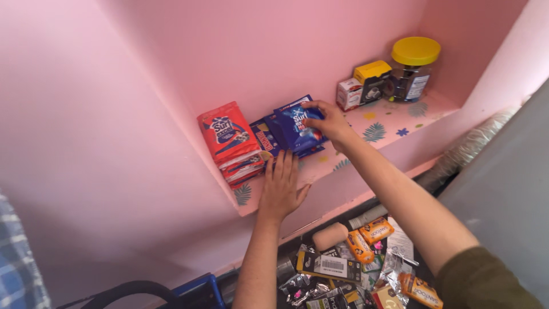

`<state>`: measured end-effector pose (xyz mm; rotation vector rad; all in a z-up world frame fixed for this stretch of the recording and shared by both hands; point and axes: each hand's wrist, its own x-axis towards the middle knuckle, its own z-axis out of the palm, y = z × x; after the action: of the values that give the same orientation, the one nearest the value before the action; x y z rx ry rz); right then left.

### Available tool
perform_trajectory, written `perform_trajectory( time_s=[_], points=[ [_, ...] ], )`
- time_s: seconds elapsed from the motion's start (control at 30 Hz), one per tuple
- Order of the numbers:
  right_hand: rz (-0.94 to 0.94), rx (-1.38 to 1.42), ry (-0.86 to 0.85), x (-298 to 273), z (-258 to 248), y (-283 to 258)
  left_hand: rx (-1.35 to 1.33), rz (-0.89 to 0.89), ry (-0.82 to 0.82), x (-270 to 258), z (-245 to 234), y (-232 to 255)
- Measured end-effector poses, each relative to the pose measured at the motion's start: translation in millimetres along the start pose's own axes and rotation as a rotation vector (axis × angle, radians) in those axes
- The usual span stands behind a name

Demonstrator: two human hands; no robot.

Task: The person organizes various household supplies on a pink shelf. They pick up detergent packets, soap bars, and small boxes from the floor and place them neatly on the shelf.

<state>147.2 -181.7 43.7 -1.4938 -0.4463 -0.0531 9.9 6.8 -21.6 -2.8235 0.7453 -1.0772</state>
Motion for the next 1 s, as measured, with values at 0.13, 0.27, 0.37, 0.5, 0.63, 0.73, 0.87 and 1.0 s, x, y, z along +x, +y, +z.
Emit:
perform_trajectory(
  time_s=[0.13, 0.27, 0.37, 0.5, 0.63, 0.73, 0.87, 1.0],
  points=[
    [0.087, -0.329, -0.006, 29, 5, 17, -0.006, -0.007, 0.01, -2, 2, 1],
    [-0.102, -0.758, 0.018, 37, 5, 33, -0.024, -0.015, 0.029, -2, 1, 1],
    [-0.295, -0.798, 0.014, 40, 4, 51, -0.023, -0.008, 0.021, -2, 3, -1],
    [-0.397, -0.845, -0.025, 40, 5, 69, -0.049, -0.008, 0.034, -1, 5, -1],
    [-0.441, -0.88, 0.004, 34, 8, 58, -0.05, -0.01, 0.017, -1, 7, -2],
    [-0.502, -0.809, 0.137, 12, 9, 32, -0.041, -0.012, 0.023, -2, 8, -2],
    [-0.524, -0.563, 0.248, -86, -1, 15, -0.031, 0.003, 0.067, -5, 10, -1],
    [-0.347, -0.738, 0.355, -212, -17, 51, -0.028, 0.015, 0.083, -5, 9, -2]
  ],
)
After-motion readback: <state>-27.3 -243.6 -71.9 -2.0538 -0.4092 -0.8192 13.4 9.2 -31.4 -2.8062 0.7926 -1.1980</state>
